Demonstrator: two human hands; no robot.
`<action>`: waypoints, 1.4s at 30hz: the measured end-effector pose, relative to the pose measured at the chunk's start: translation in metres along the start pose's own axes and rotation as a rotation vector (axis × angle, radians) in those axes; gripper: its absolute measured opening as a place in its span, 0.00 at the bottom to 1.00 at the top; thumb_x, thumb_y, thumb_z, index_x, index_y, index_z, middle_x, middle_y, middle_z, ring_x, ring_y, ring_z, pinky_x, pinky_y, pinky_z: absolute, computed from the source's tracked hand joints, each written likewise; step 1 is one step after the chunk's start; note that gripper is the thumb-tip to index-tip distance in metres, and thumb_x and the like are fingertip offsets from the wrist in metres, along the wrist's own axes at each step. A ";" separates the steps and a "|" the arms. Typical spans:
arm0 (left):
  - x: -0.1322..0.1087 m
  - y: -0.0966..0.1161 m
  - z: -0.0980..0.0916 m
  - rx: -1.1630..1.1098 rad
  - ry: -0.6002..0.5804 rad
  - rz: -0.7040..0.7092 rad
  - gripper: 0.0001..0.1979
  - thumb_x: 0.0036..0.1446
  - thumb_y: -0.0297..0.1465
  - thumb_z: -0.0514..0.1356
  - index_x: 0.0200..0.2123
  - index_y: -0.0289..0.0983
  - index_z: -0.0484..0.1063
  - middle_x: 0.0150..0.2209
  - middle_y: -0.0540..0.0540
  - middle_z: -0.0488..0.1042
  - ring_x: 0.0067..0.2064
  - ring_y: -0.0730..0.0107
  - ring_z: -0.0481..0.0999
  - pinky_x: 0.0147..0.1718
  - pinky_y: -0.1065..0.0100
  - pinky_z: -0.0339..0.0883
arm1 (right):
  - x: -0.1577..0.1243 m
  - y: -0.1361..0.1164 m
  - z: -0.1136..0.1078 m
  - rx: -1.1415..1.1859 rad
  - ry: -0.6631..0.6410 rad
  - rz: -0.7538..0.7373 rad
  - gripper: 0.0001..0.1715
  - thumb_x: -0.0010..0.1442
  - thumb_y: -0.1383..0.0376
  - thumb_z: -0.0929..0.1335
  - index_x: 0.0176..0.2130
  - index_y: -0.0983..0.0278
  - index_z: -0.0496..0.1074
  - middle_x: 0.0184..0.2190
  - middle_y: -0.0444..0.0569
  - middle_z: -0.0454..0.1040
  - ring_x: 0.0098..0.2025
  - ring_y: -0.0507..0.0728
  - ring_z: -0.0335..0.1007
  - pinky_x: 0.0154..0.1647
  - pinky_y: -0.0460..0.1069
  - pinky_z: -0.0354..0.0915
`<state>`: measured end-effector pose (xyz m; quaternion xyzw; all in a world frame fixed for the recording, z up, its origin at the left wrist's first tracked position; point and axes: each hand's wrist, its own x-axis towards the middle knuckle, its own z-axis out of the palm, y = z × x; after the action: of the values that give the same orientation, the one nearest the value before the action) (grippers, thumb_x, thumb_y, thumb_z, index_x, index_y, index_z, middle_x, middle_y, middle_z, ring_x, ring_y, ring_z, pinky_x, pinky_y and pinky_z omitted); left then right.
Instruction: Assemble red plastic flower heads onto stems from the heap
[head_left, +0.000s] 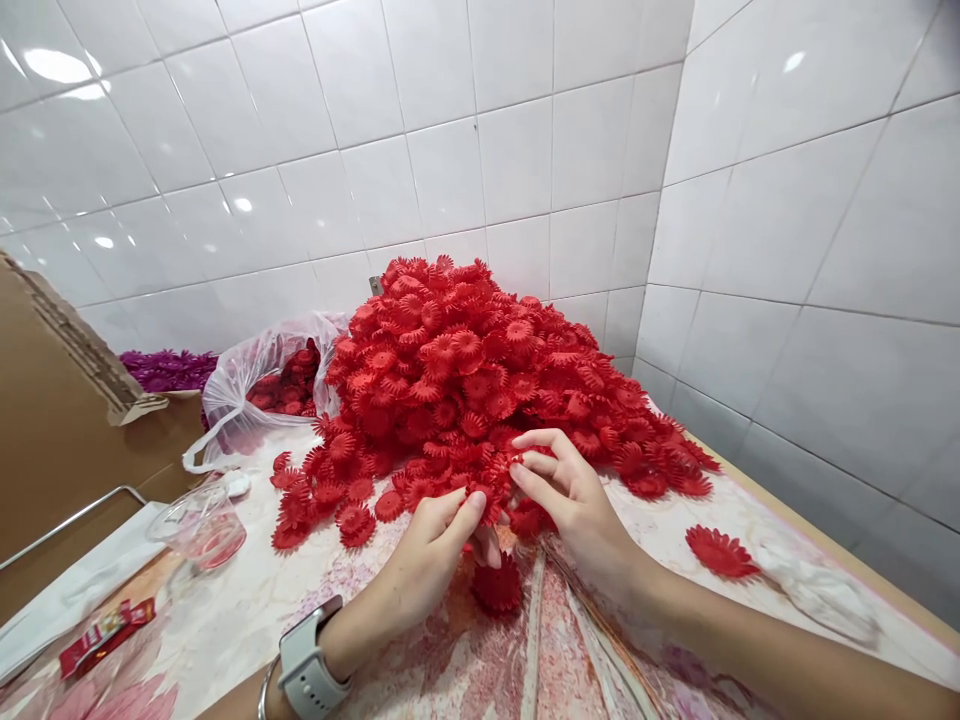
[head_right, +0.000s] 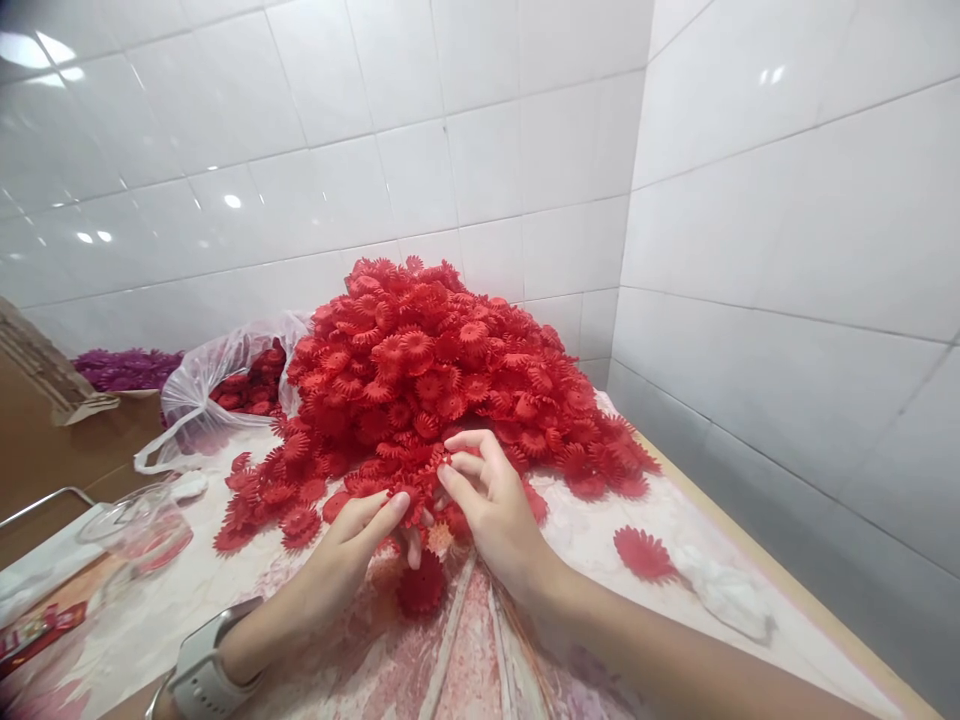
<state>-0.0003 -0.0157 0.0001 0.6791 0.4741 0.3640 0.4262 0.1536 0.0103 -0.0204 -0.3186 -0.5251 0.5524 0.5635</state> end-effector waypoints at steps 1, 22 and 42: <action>0.000 0.001 0.001 -0.018 0.005 -0.004 0.21 0.60 0.39 0.50 0.19 0.38 0.68 0.21 0.48 0.72 0.27 0.67 0.72 0.34 0.68 0.66 | 0.000 0.001 0.001 0.005 0.023 -0.012 0.16 0.56 0.56 0.69 0.39 0.59 0.61 0.25 0.39 0.69 0.28 0.53 0.68 0.34 0.50 0.63; 0.004 -0.012 -0.004 -0.002 0.183 -0.042 0.24 0.58 0.45 0.52 0.13 0.39 0.59 0.12 0.54 0.59 0.19 0.74 0.59 0.23 0.70 0.54 | 0.003 0.001 -0.004 -0.267 0.299 -0.281 0.11 0.57 0.61 0.68 0.34 0.58 0.59 0.19 0.34 0.54 0.22 0.51 0.52 0.24 0.47 0.53; 0.001 -0.011 -0.001 -0.109 -0.036 -0.024 0.24 0.59 0.46 0.49 0.20 0.36 0.68 0.14 0.52 0.64 0.20 0.72 0.65 0.27 0.68 0.59 | 0.002 -0.005 -0.001 -0.090 0.084 -0.058 0.12 0.54 0.60 0.68 0.37 0.60 0.63 0.24 0.38 0.66 0.28 0.52 0.61 0.31 0.48 0.58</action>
<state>-0.0047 -0.0120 -0.0099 0.6553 0.4540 0.3720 0.4755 0.1556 0.0115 -0.0160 -0.3510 -0.5344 0.4980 0.5859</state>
